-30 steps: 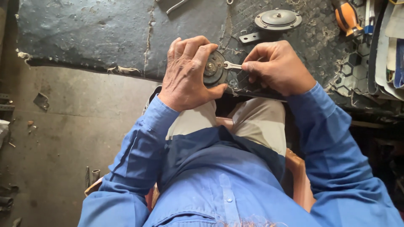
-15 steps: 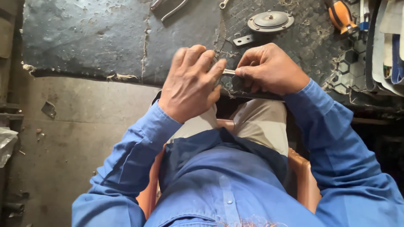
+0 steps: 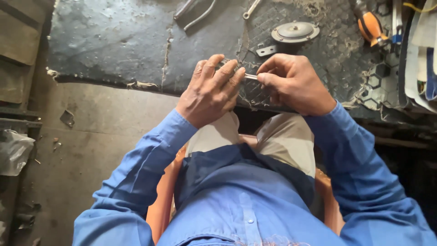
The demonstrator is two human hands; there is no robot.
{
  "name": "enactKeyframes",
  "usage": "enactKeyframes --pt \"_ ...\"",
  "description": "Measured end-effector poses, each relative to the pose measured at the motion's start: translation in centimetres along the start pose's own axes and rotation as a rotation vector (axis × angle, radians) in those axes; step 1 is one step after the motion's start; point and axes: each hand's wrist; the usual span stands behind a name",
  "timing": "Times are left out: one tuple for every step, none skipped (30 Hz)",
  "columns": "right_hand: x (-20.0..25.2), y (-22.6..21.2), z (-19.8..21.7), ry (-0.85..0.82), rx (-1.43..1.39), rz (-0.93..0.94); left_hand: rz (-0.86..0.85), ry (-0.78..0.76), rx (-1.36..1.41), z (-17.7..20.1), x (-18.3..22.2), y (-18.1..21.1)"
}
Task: Repairing and testing a motorcycle horn using tools.
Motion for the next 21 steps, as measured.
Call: enactKeyframes --pt "0.1 -0.2 0.0 -0.002 0.004 0.010 0.001 0.008 -0.008 0.0 -0.2 0.3" --pt "0.2 -0.3 0.0 0.046 -0.120 -0.025 0.035 0.017 -0.039 0.0 -0.4 0.7" --pt "0.4 -0.5 0.0 0.095 -0.244 -0.059 0.069 0.027 -0.070 0.0 -0.7 1.0" --pt "0.4 -0.6 0.0 0.096 -0.241 -0.050 0.066 0.035 -0.076 -0.1 -1.0 1.0" --pt "0.4 -0.8 0.1 0.151 -0.276 -0.029 0.096 0.051 -0.057 -0.2 -1.2 1.1" --pt "0.4 -1.0 0.2 0.208 -0.311 -0.008 0.125 0.067 -0.037 -0.4 -1.5 1.1" --pt "0.5 -1.6 0.3 0.210 -0.309 0.002 0.120 0.075 -0.042 -0.5 -1.9 0.9" --pt "0.5 -2.4 0.4 0.230 -0.316 0.010 0.162 0.119 0.060 -0.6 -2.3 0.7" --pt "0.5 -3.0 0.4 0.250 -0.322 0.018 0.203 0.163 0.163 -0.7 -2.7 0.5" --pt "0.7 -3.6 0.7 0.249 -0.319 0.025 0.201 0.169 0.160 -0.5 -3.1 0.1" --pt "0.9 -4.1 1.0 0.347 -0.186 0.127 0.303 0.249 0.234 -0.3 -3.5 -0.3" --pt "1.0 -4.6 1.2 0.439 -0.055 0.230 0.406 0.330 0.306 0.0 -3.8 -0.8" --pt "1.8 -3.0 2.7 0.435 -0.055 0.237 0.407 0.335 0.300 -0.3 -3.6 -1.5" --pt "2.0 -1.6 4.0 0.570 0.302 0.357 0.698 0.319 0.753 -0.2 -3.5 -2.7" --pt "2.0 -0.1 5.4 0.699 0.660 0.473 0.969 0.278 1.217 -0.1 -3.4 -3.9" --pt "2.2 1.1 6.9 0.693 0.644 0.504 0.965 0.304 1.193 -1.1 -2.7 -5.0" --pt "2.2 2.5 8.5 0.707 0.914 0.407 0.983 0.370 1.458 -2.1 -1.9 -6.2" --pt "2.6 4.0 10.1 0.713 1.186 0.290 0.990 0.427 1.733 -3.4 -1.0 -7.1" --pt "2.5 4.2 10.4 0.710 1.177 0.310 0.988 0.446 1.718 -1.7 -1.3 -6.8" --pt "2.8 4.4 10.8 0.685 1.238 0.208 1.071 0.414 1.810 -0.3 -1.6 -6.2" --pt "3.1 4.6 11.2 0.658 1.298 0.104 1.154 0.380 1.902 1.1 -1.9 -5.6"
Point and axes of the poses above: each hand's wrist, its own x-axis away from the middle knuckle, its own z-axis out of the back of the hand, y = z × x, and after that the axes turned 7 degrees about z, right-handed
